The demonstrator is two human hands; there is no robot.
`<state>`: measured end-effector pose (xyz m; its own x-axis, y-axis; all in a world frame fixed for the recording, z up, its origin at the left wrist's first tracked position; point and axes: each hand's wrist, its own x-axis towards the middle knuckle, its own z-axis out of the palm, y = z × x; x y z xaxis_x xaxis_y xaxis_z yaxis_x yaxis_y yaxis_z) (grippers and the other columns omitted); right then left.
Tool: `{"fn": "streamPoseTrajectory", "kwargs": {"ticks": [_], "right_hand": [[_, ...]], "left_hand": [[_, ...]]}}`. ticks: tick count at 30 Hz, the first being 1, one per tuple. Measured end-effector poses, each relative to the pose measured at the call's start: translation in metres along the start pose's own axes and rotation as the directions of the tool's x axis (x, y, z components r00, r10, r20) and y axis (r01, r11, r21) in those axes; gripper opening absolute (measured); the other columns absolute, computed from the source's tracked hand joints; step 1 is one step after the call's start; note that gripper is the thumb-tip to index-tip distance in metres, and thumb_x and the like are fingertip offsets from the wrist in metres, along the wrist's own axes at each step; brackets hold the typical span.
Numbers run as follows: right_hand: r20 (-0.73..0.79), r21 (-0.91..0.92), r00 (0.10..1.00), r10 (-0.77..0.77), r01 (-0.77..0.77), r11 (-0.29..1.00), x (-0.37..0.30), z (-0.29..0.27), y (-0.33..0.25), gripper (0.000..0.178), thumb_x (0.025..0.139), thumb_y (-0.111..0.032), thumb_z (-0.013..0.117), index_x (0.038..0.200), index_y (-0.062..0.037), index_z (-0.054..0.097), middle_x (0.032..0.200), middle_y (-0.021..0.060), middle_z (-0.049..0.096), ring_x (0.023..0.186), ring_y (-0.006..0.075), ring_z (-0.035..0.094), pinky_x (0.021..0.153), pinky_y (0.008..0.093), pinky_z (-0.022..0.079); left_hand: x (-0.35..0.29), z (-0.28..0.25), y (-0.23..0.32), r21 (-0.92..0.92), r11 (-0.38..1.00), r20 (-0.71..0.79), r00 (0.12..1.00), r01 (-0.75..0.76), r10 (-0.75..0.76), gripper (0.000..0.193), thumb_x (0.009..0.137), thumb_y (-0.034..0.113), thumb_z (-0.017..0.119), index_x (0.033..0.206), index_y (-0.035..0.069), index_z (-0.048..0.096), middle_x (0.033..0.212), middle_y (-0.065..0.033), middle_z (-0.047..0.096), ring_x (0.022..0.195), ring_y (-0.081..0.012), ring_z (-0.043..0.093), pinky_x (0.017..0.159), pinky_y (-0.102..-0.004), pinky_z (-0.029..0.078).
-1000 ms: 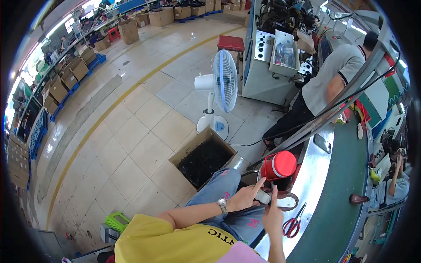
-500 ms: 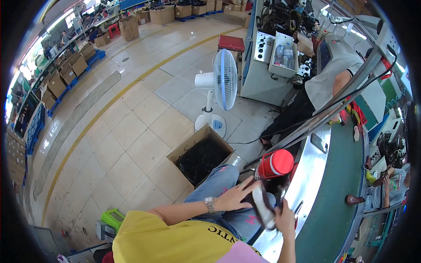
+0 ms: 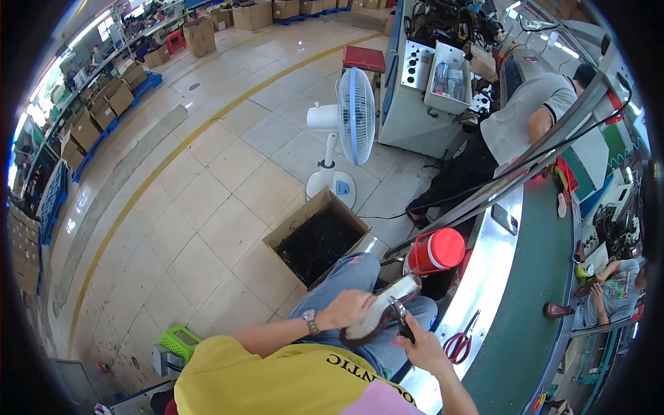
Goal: Assembling and inspecting shoe components on a factory production line.
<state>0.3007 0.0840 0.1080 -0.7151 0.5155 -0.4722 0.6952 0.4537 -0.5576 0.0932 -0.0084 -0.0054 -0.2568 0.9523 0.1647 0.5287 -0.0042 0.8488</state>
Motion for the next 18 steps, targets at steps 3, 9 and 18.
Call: {"fn": "streamPoseTrajectory", "kwargs": {"ticks": [3, 9, 18], "right_hand": [[0.118, -0.15, 0.992, -0.037, 0.055, 0.987, 0.008, -0.015, -0.019, 0.067, 0.087, -0.015, 0.059, 0.147, -0.0134, 0.028, 0.08, 0.0291, 0.064, 0.078, 0.0491, 0.062, 0.073, 0.0566, 0.047], [0.162, -0.359, 0.982, -0.1, 0.153, 0.921, 0.016, -0.014, -0.023, 0.066, 0.088, -0.013, 0.057, 0.147, -0.0129, 0.029, 0.078, 0.0273, 0.064, 0.076, 0.0486, 0.062, 0.069, 0.0543, 0.048], [-0.021, -0.242, 0.987, -0.161, 0.151, 0.958, 0.001, 0.007, -0.002, 0.067, 0.086, -0.014, 0.059, 0.147, -0.0208, 0.031, 0.07, 0.0239, 0.062, 0.065, 0.045, 0.062, 0.062, 0.0537, 0.049]], "left_hand": [[-0.013, 0.011, 0.004, -0.055, 0.998, -0.024, 0.999, 0.02, -0.021, 0.023, 0.095, 0.02, 0.054, 0.086, 0.0, 0.062, 0.077, -0.0231, 0.061, 0.073, -0.0413, 0.06, 0.063, -0.0473, 0.047], [-0.018, 0.017, 0.014, 0.163, 0.985, 0.13, 0.989, 0.055, -0.076, 0.037, 0.097, 0.032, 0.051, 0.099, -0.004, 0.058, 0.082, -0.0185, 0.065, 0.077, -0.0385, 0.064, 0.07, -0.0454, 0.052], [0.01, 0.036, -0.027, -0.588, -0.279, 0.809, 0.557, 0.759, -0.19, 0.061, 0.092, 0.043, 0.062, 0.144, 0.017, 0.041, 0.121, -0.0026, 0.06, 0.104, -0.0119, 0.058, 0.088, -0.0307, 0.049]]}}
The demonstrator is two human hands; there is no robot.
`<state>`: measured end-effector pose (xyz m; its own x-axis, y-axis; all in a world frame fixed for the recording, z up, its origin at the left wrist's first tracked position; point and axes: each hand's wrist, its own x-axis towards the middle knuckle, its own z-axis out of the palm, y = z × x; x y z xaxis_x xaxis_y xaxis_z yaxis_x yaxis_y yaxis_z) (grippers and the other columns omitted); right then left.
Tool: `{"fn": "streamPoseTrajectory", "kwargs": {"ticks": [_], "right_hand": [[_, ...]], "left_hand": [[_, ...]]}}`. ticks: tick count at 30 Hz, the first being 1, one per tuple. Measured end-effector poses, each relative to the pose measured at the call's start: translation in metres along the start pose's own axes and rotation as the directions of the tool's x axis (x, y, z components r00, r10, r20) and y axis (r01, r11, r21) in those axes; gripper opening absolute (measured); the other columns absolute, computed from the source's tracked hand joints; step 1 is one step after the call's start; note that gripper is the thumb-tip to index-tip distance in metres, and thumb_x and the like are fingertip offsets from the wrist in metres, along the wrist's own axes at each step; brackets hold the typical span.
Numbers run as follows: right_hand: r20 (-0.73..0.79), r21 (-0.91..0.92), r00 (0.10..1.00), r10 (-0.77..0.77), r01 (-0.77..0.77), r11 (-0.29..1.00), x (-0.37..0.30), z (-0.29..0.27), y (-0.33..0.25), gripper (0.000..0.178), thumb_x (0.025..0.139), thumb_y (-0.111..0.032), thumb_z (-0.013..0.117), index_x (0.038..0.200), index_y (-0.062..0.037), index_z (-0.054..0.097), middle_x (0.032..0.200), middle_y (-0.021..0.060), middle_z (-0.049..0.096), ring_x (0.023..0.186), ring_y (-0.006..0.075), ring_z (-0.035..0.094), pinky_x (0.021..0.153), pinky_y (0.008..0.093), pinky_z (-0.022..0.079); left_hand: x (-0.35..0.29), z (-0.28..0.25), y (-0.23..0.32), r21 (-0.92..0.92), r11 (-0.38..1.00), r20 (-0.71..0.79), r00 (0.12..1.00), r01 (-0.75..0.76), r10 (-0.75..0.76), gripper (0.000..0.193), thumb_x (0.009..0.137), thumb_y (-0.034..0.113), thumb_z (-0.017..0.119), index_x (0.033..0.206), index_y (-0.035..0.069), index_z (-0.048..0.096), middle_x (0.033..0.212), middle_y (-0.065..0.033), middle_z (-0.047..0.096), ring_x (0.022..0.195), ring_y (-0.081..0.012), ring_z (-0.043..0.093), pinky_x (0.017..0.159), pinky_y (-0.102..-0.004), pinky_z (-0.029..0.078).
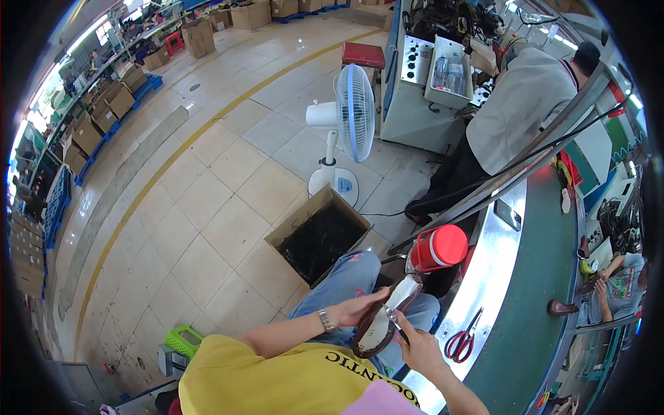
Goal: Assembling and inspecting shoe components on a factory production line.
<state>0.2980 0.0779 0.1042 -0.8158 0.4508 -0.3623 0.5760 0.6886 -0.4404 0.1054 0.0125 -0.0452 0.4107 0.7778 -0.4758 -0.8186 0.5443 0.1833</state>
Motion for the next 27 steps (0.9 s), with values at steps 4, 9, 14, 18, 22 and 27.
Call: {"fn": "streamPoseTrajectory", "kwargs": {"ticks": [4, 9, 14, 18, 22, 27], "right_hand": [[-0.068, 0.026, 0.997, -0.025, 0.026, 0.999, -0.002, 0.003, 0.007, 0.066, 0.088, -0.017, 0.059, 0.147, -0.0237, 0.032, 0.067, 0.0231, 0.061, 0.061, 0.0456, 0.061, 0.06, 0.0542, 0.05], [0.094, -0.112, 0.994, -0.05, 0.06, 0.992, 0.01, -0.041, 0.005, 0.066, 0.085, -0.017, 0.062, 0.146, -0.02, 0.035, 0.069, 0.0206, 0.063, 0.064, 0.0416, 0.063, 0.059, 0.0506, 0.05], [-0.302, -0.03, 0.907, -0.294, 0.299, 0.954, 0.041, -0.085, -0.011, 0.068, 0.086, -0.023, 0.063, 0.147, -0.0211, 0.033, 0.073, 0.0193, 0.064, 0.067, 0.0371, 0.064, 0.059, 0.0475, 0.05], [-0.147, -0.327, 0.976, -0.158, 0.103, 0.939, 0.06, -0.044, 0.052, 0.065, 0.09, -0.026, 0.059, 0.148, -0.0271, 0.031, 0.068, 0.0179, 0.062, 0.063, 0.0358, 0.063, 0.056, 0.0449, 0.048], [-0.097, -0.41, 0.973, -0.207, 0.15, 0.9, 0.059, -0.075, 0.009, 0.064, 0.093, -0.025, 0.056, 0.15, -0.0295, 0.026, 0.062, 0.0167, 0.06, 0.056, 0.0331, 0.062, 0.051, 0.0426, 0.048], [-0.101, -0.267, 0.993, -0.064, 0.035, 0.963, 0.057, -0.041, 0.037, 0.063, 0.095, -0.025, 0.054, 0.15, -0.0284, 0.024, 0.06, 0.0158, 0.059, 0.054, 0.0334, 0.062, 0.052, 0.0437, 0.05]], "left_hand": [[0.015, 0.015, 0.0, 0.045, 0.984, 0.075, 0.983, -0.171, 0.167, 0.073, 0.093, 0.037, 0.062, 0.153, 0.021, 0.023, 0.137, -0.0022, 0.049, 0.11, -0.0092, 0.056, 0.091, -0.0294, 0.049], [0.005, 0.033, 0.01, 0.264, 0.938, 0.075, 0.974, -0.226, 0.214, 0.072, 0.095, 0.034, 0.059, 0.153, 0.02, 0.019, 0.14, -0.0031, 0.047, 0.11, -0.0093, 0.056, 0.091, -0.0296, 0.049], [0.004, 0.041, 0.021, 0.385, 0.876, 0.094, 0.957, -0.29, 0.275, 0.069, 0.097, 0.032, 0.055, 0.154, 0.018, 0.017, 0.14, -0.0031, 0.046, 0.114, -0.0115, 0.054, 0.095, -0.029, 0.046], [0.015, 0.042, 0.01, 0.397, 0.881, 0.081, 0.966, -0.256, 0.244, 0.068, 0.098, 0.026, 0.052, 0.154, 0.016, 0.015, 0.141, -0.003, 0.044, 0.119, -0.0118, 0.05, 0.101, -0.0284, 0.042], [-0.014, 0.045, 0.015, 0.374, 0.887, -0.017, 0.954, -0.271, 0.299, 0.068, 0.097, 0.024, 0.053, 0.154, 0.015, 0.017, 0.143, -0.0033, 0.042, 0.12, -0.0116, 0.049, 0.101, -0.0271, 0.041], [0.001, 0.049, 0.02, 0.433, 0.885, -0.03, 0.978, -0.173, 0.206, 0.071, 0.096, 0.025, 0.056, 0.154, 0.015, 0.017, 0.144, -0.0021, 0.041, 0.126, -0.0118, 0.044, 0.105, -0.0283, 0.036]]}}
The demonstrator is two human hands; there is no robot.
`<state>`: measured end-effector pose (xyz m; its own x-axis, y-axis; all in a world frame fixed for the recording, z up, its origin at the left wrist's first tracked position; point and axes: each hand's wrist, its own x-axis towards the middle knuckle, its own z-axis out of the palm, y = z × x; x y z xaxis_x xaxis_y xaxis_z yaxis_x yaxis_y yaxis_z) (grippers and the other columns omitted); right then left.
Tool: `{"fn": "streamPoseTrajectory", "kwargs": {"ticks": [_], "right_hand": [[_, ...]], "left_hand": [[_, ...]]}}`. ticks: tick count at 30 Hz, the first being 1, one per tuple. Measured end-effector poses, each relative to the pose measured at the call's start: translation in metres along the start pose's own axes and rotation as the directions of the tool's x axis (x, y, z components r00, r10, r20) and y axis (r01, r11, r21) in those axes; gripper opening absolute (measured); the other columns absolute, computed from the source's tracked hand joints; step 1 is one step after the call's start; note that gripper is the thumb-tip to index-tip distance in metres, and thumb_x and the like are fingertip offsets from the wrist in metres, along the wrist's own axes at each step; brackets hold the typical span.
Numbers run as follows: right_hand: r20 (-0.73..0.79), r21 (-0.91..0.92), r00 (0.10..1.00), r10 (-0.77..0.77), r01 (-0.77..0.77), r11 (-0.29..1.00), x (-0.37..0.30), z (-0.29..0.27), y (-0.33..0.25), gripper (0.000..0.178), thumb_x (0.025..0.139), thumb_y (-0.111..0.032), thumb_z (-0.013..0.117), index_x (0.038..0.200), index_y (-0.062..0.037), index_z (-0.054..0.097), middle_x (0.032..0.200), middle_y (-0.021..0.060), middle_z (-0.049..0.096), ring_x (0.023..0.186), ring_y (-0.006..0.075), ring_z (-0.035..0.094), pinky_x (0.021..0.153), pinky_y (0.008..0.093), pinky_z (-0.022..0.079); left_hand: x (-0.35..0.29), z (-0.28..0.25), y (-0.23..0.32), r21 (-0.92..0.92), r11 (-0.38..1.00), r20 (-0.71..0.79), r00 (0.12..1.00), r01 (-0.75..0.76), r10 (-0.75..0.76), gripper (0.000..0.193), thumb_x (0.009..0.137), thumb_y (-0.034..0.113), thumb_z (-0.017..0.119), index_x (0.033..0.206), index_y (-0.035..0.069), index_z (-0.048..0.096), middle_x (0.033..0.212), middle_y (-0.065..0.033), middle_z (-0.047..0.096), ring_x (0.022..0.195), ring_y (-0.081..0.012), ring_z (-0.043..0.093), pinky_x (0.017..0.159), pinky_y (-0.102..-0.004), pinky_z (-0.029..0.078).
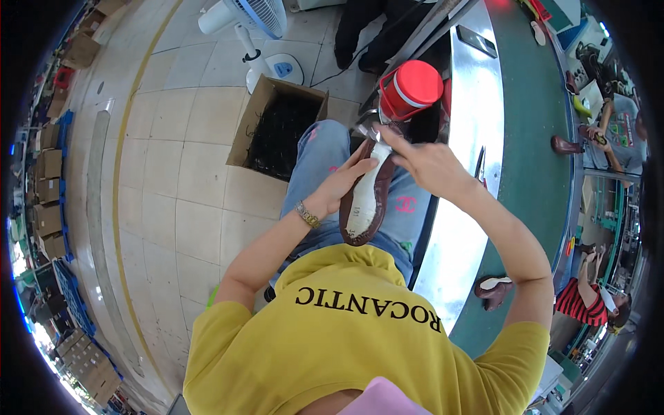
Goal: Assembling and inspecting shoe components on a factory production line.
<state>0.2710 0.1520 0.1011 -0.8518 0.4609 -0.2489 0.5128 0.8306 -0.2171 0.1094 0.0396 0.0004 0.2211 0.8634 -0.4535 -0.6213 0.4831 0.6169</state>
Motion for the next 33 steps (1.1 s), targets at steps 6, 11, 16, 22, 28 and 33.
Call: {"fn": "streamPoseTrajectory", "kwargs": {"ticks": [6, 11, 16, 22, 28, 33], "right_hand": [[-0.103, 0.045, 0.987, -0.125, 0.13, 0.991, 0.0, -0.019, -0.015, 0.065, 0.095, -0.022, 0.056, 0.15, -0.0263, 0.023, 0.062, 0.016, 0.059, 0.055, 0.0356, 0.061, 0.055, 0.0445, 0.051], [0.012, 0.028, 0.999, -0.037, 0.037, 0.999, -0.006, 0.022, 0.004, 0.07, 0.091, -0.022, 0.06, 0.151, -0.0258, 0.024, 0.054, 0.0126, 0.057, 0.049, 0.0281, 0.061, 0.044, 0.0332, 0.045], [-0.197, 0.116, 0.974, -0.108, 0.133, 0.984, -0.009, -0.009, -0.022, 0.069, 0.092, -0.023, 0.059, 0.151, -0.0255, 0.023, 0.054, 0.0129, 0.057, 0.05, 0.0314, 0.061, 0.046, 0.0402, 0.046], [0.113, 0.121, 0.993, 0.027, -0.04, 0.992, -0.004, 0.0, -0.013, 0.065, 0.093, -0.022, 0.057, 0.15, -0.0267, 0.026, 0.06, 0.0173, 0.06, 0.055, 0.0364, 0.061, 0.05, 0.0468, 0.046], [-0.107, 0.357, 0.992, 0.07, -0.027, 0.934, -0.025, 0.017, -0.021, 0.061, 0.092, -0.02, 0.057, 0.145, -0.0064, 0.032, 0.079, 0.0268, 0.064, 0.06, 0.046, 0.059, 0.056, 0.0505, 0.047], [0.148, 0.055, 0.989, -0.026, 0.018, 0.998, -0.01, -0.003, -0.026, 0.065, 0.09, -0.018, 0.06, 0.148, -0.015, 0.031, 0.081, 0.0283, 0.063, 0.073, 0.0483, 0.06, 0.064, 0.052, 0.047]], "left_hand": [[-0.008, -0.005, 0.007, -0.073, 0.996, -0.005, 0.999, 0.047, -0.048, 0.075, 0.092, 0.024, 0.063, 0.153, 0.017, 0.02, 0.132, -0.0016, 0.051, 0.112, -0.0109, 0.054, 0.095, -0.0283, 0.046], [-0.004, -0.009, 0.001, -0.089, 0.989, 0.024, 0.993, 0.116, -0.115, 0.072, 0.087, 0.019, 0.069, 0.148, 0.016, 0.03, 0.121, 0.0002, 0.055, 0.106, -0.01, 0.056, 0.089, -0.0292, 0.049], [-0.002, -0.015, 0.005, -0.061, 0.991, 0.069, 0.991, 0.119, -0.115, 0.07, 0.087, 0.015, 0.068, 0.146, 0.016, 0.031, 0.121, -0.0009, 0.055, 0.107, -0.0111, 0.056, 0.09, -0.0309, 0.049], [-0.016, -0.02, -0.013, -0.188, 0.981, 0.084, 0.996, 0.049, -0.034, 0.066, 0.092, 0.019, 0.065, 0.147, 0.016, 0.029, 0.131, -0.0018, 0.05, 0.114, -0.0126, 0.053, 0.093, -0.033, 0.049], [-0.039, -0.006, -0.032, -0.2, 0.98, -0.002, 1.0, -0.008, 0.008, 0.052, 0.096, 0.042, 0.055, 0.135, 0.009, 0.047, 0.117, -0.0023, 0.06, 0.1, -0.0127, 0.057, 0.091, -0.0298, 0.048], [-0.022, -0.015, -0.05, 0.053, 0.991, -0.023, 0.992, -0.125, 0.126, 0.075, 0.095, 0.046, 0.056, 0.154, 0.018, 0.019, 0.146, -0.0063, 0.037, 0.129, -0.0143, 0.039, 0.103, -0.0278, 0.037]]}}
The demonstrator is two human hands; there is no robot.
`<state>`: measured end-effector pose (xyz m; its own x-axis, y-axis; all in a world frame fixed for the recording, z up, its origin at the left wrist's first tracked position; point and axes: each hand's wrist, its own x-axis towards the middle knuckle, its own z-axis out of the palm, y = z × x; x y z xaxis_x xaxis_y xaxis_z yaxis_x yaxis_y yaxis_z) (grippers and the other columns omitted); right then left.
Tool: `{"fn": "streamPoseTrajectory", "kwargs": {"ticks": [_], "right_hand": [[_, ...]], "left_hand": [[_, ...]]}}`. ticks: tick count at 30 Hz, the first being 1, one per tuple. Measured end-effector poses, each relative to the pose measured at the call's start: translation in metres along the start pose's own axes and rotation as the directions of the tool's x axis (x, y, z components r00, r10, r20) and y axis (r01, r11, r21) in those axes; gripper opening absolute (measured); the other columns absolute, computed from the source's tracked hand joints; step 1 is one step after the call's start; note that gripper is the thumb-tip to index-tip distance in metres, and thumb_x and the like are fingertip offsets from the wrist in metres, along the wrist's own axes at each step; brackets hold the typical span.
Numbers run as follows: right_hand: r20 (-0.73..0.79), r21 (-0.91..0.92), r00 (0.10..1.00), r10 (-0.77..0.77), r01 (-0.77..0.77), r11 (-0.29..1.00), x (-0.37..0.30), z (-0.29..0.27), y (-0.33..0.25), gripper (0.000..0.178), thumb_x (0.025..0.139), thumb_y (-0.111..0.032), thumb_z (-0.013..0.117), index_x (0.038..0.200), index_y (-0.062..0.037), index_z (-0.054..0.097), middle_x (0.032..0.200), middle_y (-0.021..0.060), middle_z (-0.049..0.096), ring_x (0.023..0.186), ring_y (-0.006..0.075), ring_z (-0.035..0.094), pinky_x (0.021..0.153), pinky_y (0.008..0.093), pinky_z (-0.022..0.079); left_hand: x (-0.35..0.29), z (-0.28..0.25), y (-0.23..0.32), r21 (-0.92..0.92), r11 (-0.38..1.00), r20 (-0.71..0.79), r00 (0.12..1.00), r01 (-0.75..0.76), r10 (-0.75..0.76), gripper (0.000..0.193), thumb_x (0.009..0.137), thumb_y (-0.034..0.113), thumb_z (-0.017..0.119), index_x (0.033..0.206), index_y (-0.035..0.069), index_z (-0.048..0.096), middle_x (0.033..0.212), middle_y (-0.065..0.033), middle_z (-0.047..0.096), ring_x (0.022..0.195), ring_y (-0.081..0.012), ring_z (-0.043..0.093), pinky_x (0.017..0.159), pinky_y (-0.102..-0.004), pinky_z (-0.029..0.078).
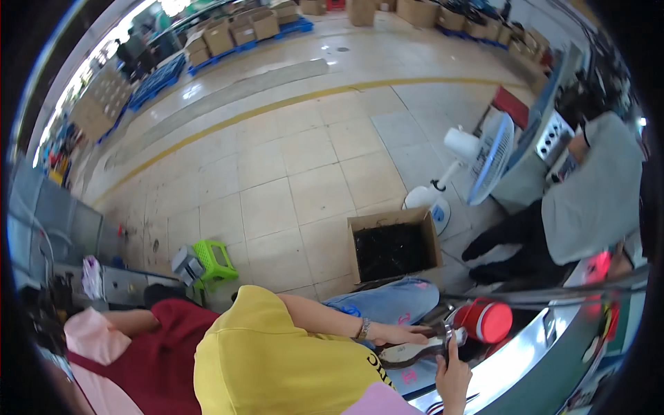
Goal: Assembling and inspecting shoe components on a factory production line.
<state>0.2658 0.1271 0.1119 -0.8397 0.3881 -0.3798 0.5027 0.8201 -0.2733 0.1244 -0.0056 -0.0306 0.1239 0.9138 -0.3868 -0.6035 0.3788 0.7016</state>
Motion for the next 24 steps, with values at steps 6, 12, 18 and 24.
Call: {"fn": "streamPoseTrajectory", "kwargs": {"ticks": [6, 12, 18, 24], "right_hand": [[-0.189, 0.043, 0.951, -0.245, 0.257, 0.965, 0.006, 0.042, 0.022, 0.059, 0.095, -0.034, 0.053, 0.147, -0.0176, 0.032, 0.082, 0.03, 0.064, 0.071, 0.0497, 0.061, 0.062, 0.0547, 0.048], [0.168, -0.049, 0.971, 0.167, -0.161, 0.986, 0.005, 0.002, 0.004, 0.071, 0.093, -0.036, 0.055, 0.152, -0.0188, 0.02, 0.111, 0.0319, 0.059, 0.092, 0.0442, 0.061, 0.077, 0.0513, 0.047], [-0.018, -0.031, 0.996, -0.088, 0.087, 0.996, 0.013, 0.06, 0.065, 0.061, 0.096, -0.04, 0.048, 0.149, -0.0173, 0.028, 0.092, 0.0305, 0.065, 0.077, 0.0502, 0.061, 0.066, 0.0556, 0.047], [-0.036, 0.026, 0.991, -0.128, 0.129, 0.991, -0.002, 0.013, 0.001, 0.06, 0.097, -0.038, 0.048, 0.149, -0.0167, 0.028, 0.106, 0.0328, 0.06, 0.088, 0.0483, 0.06, 0.071, 0.0534, 0.048]], "left_hand": [[-0.007, -0.006, 0.003, -0.128, 0.991, 0.14, 0.99, 0.038, -0.02, 0.081, 0.089, 0.045, 0.066, 0.154, 0.029, 0.019, 0.143, -0.0028, 0.042, 0.124, -0.0122, 0.045, 0.095, -0.0281, 0.044], [0.011, -0.022, -0.01, -0.401, 0.897, 0.271, 0.959, 0.185, -0.077, 0.086, 0.087, 0.041, 0.069, 0.154, 0.027, 0.017, 0.151, -0.0026, 0.035, 0.132, -0.015, 0.037, 0.103, -0.0308, 0.038], [0.0, -0.005, -0.004, -0.173, 0.979, 0.135, 0.982, -0.109, 0.134, 0.095, 0.088, 0.041, 0.068, 0.155, 0.032, 0.001, 0.157, -0.0091, 0.019, 0.141, -0.0219, 0.023, 0.111, -0.0345, 0.026], [-0.01, -0.004, 0.002, -0.091, 0.995, 0.086, 0.995, -0.04, 0.048, 0.108, 0.085, 0.034, 0.073, 0.152, 0.034, -0.011, 0.159, -0.0071, 0.011, 0.145, -0.0227, 0.012, 0.113, -0.038, 0.02]]}}
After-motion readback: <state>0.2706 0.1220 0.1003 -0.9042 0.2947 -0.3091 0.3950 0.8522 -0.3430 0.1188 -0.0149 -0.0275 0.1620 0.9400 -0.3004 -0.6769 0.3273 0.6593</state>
